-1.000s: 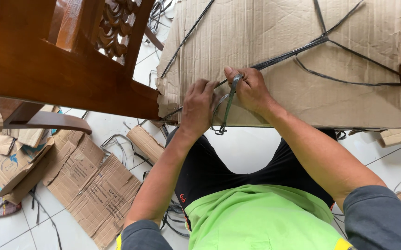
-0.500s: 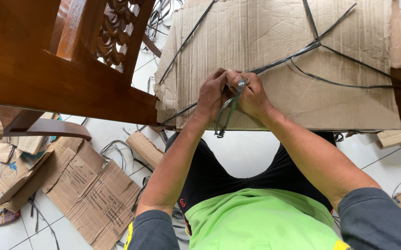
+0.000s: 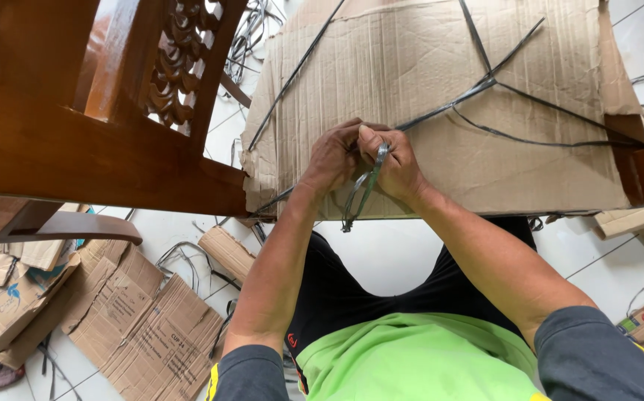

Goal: Wrapping a wooden chair with cardboard and securing it with plastic straps for shipping.

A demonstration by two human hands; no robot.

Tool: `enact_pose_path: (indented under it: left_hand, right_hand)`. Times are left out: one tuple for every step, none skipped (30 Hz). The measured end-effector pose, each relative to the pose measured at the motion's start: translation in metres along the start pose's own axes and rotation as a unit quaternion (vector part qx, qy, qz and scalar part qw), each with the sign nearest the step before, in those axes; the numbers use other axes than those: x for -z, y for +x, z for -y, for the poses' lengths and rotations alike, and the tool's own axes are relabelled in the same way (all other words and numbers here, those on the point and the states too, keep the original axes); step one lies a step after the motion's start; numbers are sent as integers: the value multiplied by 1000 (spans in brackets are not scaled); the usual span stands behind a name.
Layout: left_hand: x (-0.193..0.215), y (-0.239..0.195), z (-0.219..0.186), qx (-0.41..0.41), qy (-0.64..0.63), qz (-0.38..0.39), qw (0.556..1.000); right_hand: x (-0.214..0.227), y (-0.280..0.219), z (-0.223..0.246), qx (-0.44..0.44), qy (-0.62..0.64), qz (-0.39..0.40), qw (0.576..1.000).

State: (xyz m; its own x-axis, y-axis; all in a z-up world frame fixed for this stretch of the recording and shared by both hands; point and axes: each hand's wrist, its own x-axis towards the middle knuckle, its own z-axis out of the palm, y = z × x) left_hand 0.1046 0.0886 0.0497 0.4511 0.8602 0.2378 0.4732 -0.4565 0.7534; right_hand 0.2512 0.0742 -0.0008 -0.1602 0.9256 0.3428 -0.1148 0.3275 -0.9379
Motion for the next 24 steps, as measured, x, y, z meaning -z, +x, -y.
enact_pose_path:
  left_hand:
    - [-3,0,3,2,9,-3,1000]
    - [-4,1,7,4,20,-8,1000]
    - [-9,2,13,0,22,-11,1000]
    - [-16,-1,19,8,35,-14,999]
    - [-22,-4,26,17,49,-18,999]
    - [-35,-2,50,17,48,-18,999]
    - [-49,0,74,15,48,-22,998]
    - [-64,1,98,13,48,-25,998]
    - [-50,-1,74,14,46,-24,999]
    - [-35,-3,50,17,55,-25,998]
    - [-20,-4,26,20,64,-27,997]
    - [-29,-3,48,20,64,-27,997]
    - [-38,-2,69,33,45,-29,998]
    - [-47,-1,91,46,27,-28,998]
    - [-36,-2,67,47,27,-27,998]
    - [-25,-2,42,26,5,-40,999]
    - [-13,-3,18,6,-18,-53,998]
    - [-12,-3,14,4,-18,-54,998]
    - [-10,-3,10,-7,-17,-47,999]
    - [-9,-5,7,-16,-16,-41,999]
    - [-10,-6,6,-15,-17,-42,999]
    - [-9,-6,5,-11,-15,-45,999]
    - [-8,-6,5,-6,-14,-47,999]
    - [-7,-6,4,-7,-11,-49,999]
  right_hand:
    - [0,-1,-2,-3,8,-4,1000]
    - [0,0,-5,-4,17,-6,1000]
    - [2,2,-5,1,16,-5,1000]
    - [2,0,-5,-1,-2,-2,1000]
    - [3,-2,-5,-3,-19,2,1000]
    - [3,-1,-3,-4,-20,2,1000]
    - [2,-1,-2,-8,-20,0,1000]
    - [3,-2,0,-14,-21,-2,1000]
    - [1,-2,3,-16,-22,-2,1000]
    - [0,-1,6,-20,-13,-7,1000]
    - [-1,0,9,-23,-4,-13,1000]
    - [-1,1,27,-23,-4,-12,1000]
    - [-1,3,45,8,-45,36,998]
    - [-1,3,63,38,-85,82,992]
    - [12,4,79,37,-84,81,992]
    - [26,4,94,49,-171,134,975]
    - [39,4,110,60,-256,186,947]
    - [55,9,114,62,-257,186,946]
    - [71,13,117,25,-339,83,937]
    - [87,16,120,-12,-414,-19,910]
    - [107,20,112,-12,-415,-17,910]
    - [126,25,105,-126,-477,-76,867]
    - [146,30,97,-237,-528,-134,804]
    - [159,29,79,-234,-528,-134,806]
